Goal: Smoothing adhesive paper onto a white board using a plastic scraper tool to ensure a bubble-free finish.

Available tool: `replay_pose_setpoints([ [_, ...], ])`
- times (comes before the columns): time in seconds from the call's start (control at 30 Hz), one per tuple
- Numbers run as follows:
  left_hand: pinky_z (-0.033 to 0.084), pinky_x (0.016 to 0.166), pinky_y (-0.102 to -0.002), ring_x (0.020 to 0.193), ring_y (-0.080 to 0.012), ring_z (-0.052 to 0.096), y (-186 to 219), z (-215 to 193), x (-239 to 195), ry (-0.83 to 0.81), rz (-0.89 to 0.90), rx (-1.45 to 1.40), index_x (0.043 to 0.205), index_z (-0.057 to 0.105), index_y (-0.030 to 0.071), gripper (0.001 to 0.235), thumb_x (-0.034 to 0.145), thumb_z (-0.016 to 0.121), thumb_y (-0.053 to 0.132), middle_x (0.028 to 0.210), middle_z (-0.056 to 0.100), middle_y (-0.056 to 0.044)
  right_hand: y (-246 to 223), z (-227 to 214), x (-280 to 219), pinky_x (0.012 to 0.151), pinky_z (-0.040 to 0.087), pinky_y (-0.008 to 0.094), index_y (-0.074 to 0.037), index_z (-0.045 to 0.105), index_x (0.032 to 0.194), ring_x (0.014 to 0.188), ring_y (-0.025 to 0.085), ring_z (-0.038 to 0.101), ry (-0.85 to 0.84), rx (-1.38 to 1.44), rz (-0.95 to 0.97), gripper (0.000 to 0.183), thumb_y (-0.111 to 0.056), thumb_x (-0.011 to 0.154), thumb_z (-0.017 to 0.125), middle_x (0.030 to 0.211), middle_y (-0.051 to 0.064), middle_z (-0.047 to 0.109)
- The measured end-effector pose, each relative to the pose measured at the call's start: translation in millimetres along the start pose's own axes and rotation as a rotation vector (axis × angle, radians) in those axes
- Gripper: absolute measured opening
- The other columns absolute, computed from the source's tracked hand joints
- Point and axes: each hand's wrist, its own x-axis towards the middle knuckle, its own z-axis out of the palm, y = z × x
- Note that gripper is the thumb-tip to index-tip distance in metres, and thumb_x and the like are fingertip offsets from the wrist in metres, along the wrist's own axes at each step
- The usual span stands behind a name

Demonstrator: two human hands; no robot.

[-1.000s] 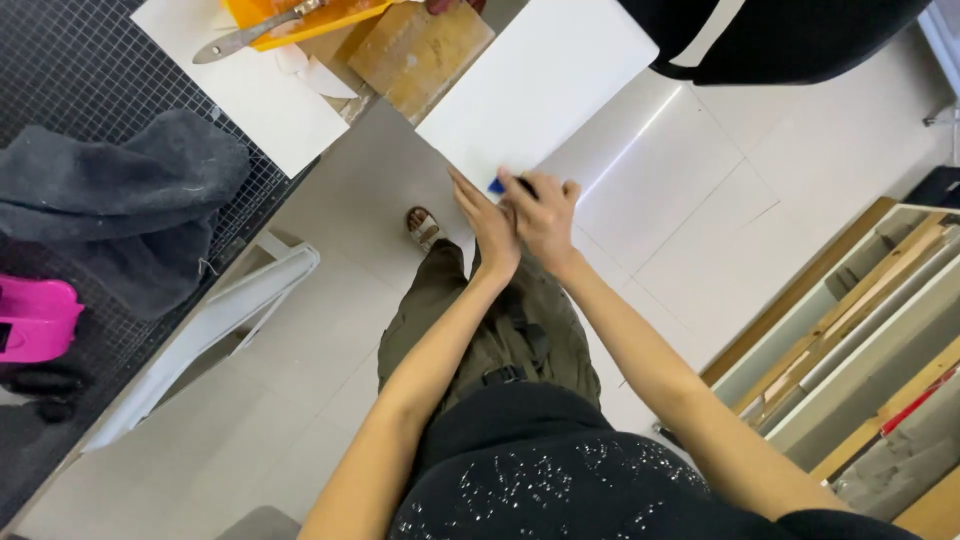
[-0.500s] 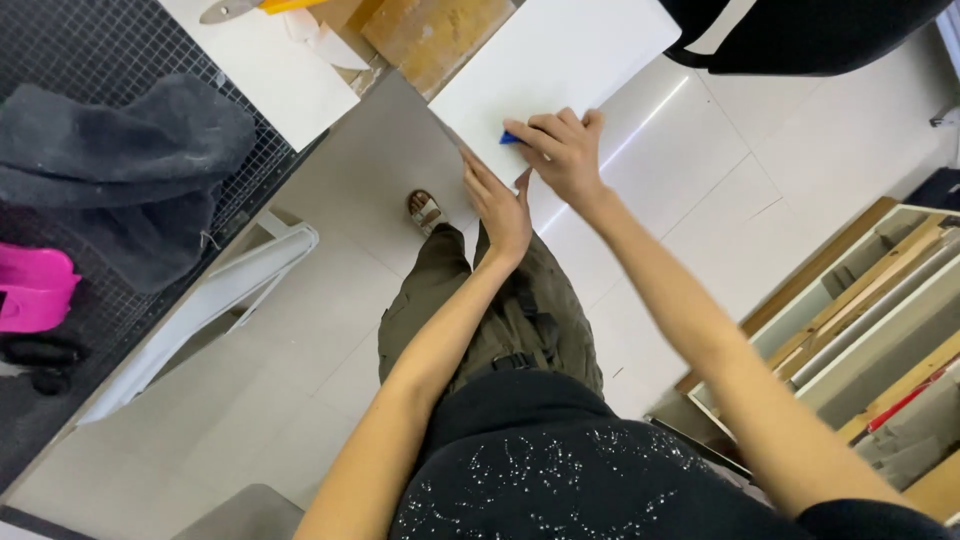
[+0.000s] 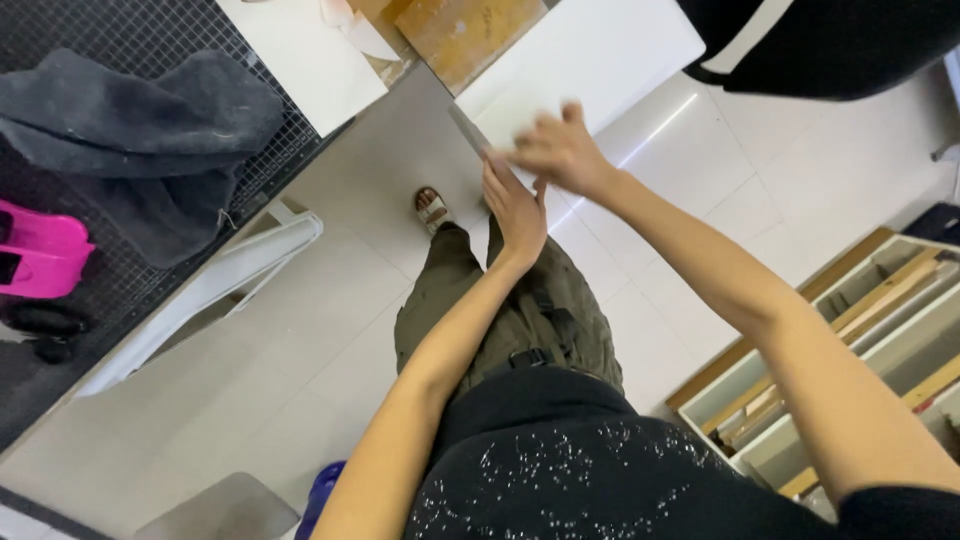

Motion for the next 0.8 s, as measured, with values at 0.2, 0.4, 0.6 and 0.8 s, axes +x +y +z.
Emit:
replay_pose_setpoints([
  [0.2, 0.027, 0.121, -0.048, 0.142, -0.0393, 0.032, -3, 10, 1, -0.021, -0.069, 0.082, 0.155, 0.006, -0.008, 0.087, 0.100, 0.058, 0.035, 0.154, 0.025, -0.027, 6, 17, 47, 0.077, 0.021, 0.034, -0.027, 0.062, 0.134, 0.071, 0.015, 0.033, 0.194, -0.112, -0.141, 0.036, -0.007, 0.105, 0.062, 0.079, -0.007, 0.046],
  [0.4, 0.021, 0.122, -0.056, 0.146, -0.0464, 0.022, -7, 6, -2, -0.071, -0.010, -0.010, 0.156, 0.009, 0.000, 0.081, 0.098, 0.062, 0.015, 0.160, 0.012, -0.028, 7, 25, -28, 0.097, 0.028, 0.044, -0.043, 0.044, 0.142, 0.100, 0.014, 0.044, -0.130, -0.232, -0.078, 0.053, -0.006, 0.105, 0.046, 0.117, -0.009, 0.048],
  [0.6, 0.036, 0.119, -0.045, 0.140, -0.0376, 0.041, 0, 8, 0, 0.131, 0.029, 0.177, 0.154, 0.013, -0.010, 0.091, 0.099, 0.054, 0.050, 0.153, 0.032, -0.027, 20, 26, 61, 0.076, 0.019, 0.035, -0.029, 0.053, 0.146, 0.071, 0.016, 0.034, 0.177, -0.064, -0.164, 0.040, -0.015, 0.111, 0.065, 0.079, -0.006, 0.045],
  [0.8, 0.031, 0.107, -0.054, 0.127, -0.0480, 0.041, -2, 0, 0, 0.070, 0.059, 0.001, 0.151, 0.016, -0.013, 0.086, 0.094, 0.068, 0.025, 0.140, 0.031, -0.035, 22, 18, -6, 0.085, 0.029, 0.043, -0.032, 0.069, 0.095, 0.079, 0.016, 0.050, -0.008, 0.029, -0.084, 0.024, -0.038, 0.109, 0.051, 0.090, -0.011, 0.060],
])
